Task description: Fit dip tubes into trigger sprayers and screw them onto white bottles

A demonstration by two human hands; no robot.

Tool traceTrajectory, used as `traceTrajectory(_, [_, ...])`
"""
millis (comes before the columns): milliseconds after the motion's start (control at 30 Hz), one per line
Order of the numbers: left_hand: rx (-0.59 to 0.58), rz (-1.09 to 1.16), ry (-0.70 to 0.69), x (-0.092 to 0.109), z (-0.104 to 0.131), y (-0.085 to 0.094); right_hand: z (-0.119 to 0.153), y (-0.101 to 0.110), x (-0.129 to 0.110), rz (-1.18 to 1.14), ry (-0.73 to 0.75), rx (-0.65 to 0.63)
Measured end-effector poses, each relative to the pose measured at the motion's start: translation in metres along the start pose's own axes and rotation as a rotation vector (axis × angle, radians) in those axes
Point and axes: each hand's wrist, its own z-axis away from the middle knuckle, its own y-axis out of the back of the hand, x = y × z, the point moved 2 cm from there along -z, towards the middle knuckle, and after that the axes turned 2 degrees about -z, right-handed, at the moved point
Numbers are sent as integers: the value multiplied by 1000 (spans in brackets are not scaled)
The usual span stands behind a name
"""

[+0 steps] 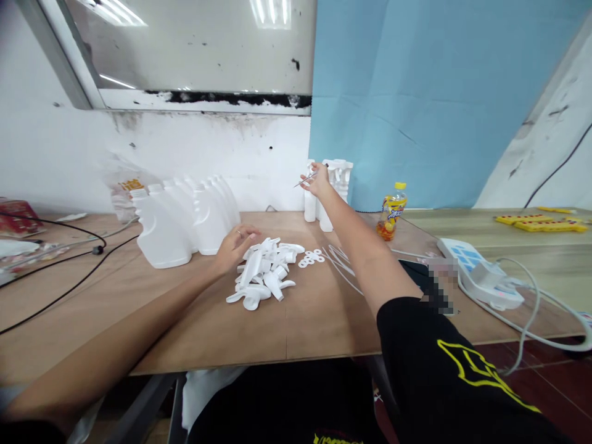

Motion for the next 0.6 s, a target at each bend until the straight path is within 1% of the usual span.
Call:
traceTrajectory(67, [32, 8, 43, -1, -20, 2, 13, -5, -5, -79, 4, -82])
traceTrajectory(100, [46, 12, 63, 0, -31, 2, 23, -9, -9, -131, 14, -150])
traceTrajectory(167, [72, 25, 108, 7, -57, 2, 49, -18, -19, -224, 71, -324])
traceTrajectory(200, [80, 31, 132, 12, -70, 1, 66, -24, -25, -233, 120, -410])
traceTrajectory(300, [111, 63, 191, 35, -99, 0, 126, -38, -45, -116, 292, -586])
traceTrajectory(367, [148, 114, 182, 54, -108, 2, 161, -42, -56, -10, 338, -656])
traceTrajectory(400, [158, 139, 159, 62, -110, 5, 175, -43, -61, 31, 365, -669])
traceTrajectory(467, [135, 188, 96, 76, -110, 12, 188, -38, -68, 94, 400, -631])
traceTrajectory(533, [69, 251, 77, 85, -106, 20, 187, -30, -71, 119, 407, -574])
traceTrajectory(600, [-8, 335, 108, 88, -102, 26, 179, -22, -68, 138, 406, -527])
